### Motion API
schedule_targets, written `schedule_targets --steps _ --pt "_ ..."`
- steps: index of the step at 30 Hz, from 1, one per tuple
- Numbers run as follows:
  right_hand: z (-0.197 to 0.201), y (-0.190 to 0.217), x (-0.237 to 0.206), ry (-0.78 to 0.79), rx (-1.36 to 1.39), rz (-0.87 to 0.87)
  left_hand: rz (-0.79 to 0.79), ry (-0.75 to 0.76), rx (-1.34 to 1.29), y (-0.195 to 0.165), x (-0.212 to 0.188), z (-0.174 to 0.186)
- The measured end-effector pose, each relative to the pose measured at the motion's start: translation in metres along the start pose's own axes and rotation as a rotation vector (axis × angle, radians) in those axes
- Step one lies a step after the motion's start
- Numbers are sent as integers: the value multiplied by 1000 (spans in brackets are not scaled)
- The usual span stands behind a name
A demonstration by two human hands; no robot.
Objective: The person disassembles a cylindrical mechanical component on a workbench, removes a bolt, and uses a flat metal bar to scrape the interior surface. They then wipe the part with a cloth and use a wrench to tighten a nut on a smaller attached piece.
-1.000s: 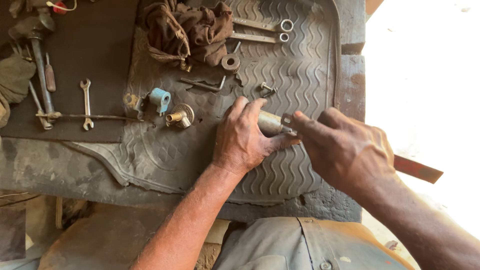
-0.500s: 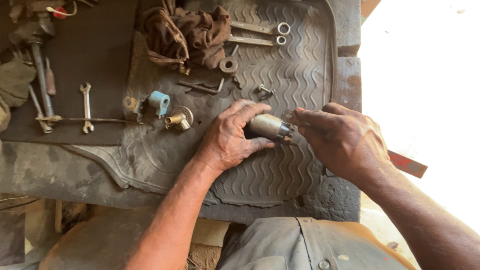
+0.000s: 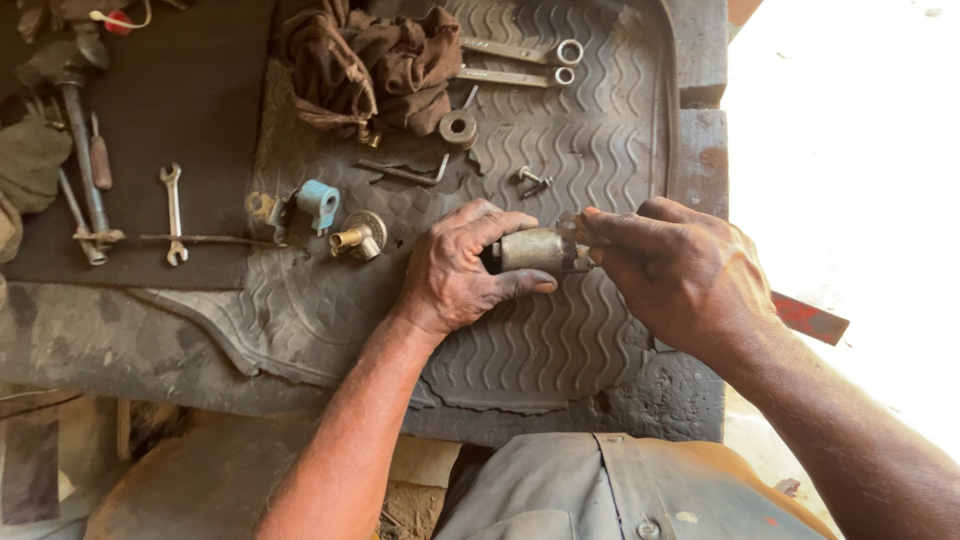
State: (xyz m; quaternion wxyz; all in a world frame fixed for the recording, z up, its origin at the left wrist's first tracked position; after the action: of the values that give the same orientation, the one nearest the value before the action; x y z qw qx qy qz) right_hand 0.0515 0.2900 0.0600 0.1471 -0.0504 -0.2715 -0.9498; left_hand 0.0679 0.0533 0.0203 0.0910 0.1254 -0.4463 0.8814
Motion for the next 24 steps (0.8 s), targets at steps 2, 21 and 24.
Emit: schedule_targets --steps 2,21,24 --pt "0 2 -2 55 -74 -8 -34 -10 22 1 0 1" --pt "-9 -6 -20 -141 -211 294 34 -18 8 -2 -2 -2" --pt "-9 -8 -23 -149 -180 316 26 -21 24 -1 -1 -1"
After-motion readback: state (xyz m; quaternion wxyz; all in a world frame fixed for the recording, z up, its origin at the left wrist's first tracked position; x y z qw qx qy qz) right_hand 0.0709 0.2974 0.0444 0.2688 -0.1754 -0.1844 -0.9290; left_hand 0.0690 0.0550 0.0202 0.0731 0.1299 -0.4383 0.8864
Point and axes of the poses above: each hand's wrist, its own x-axis towards the middle knuckle, its own z-axis out of the back of the hand, y = z × x, the point moved 1 cm from there along x, towards the middle knuckle, and after that the axes turned 13 degrees about -y, right-handed, at the moved point
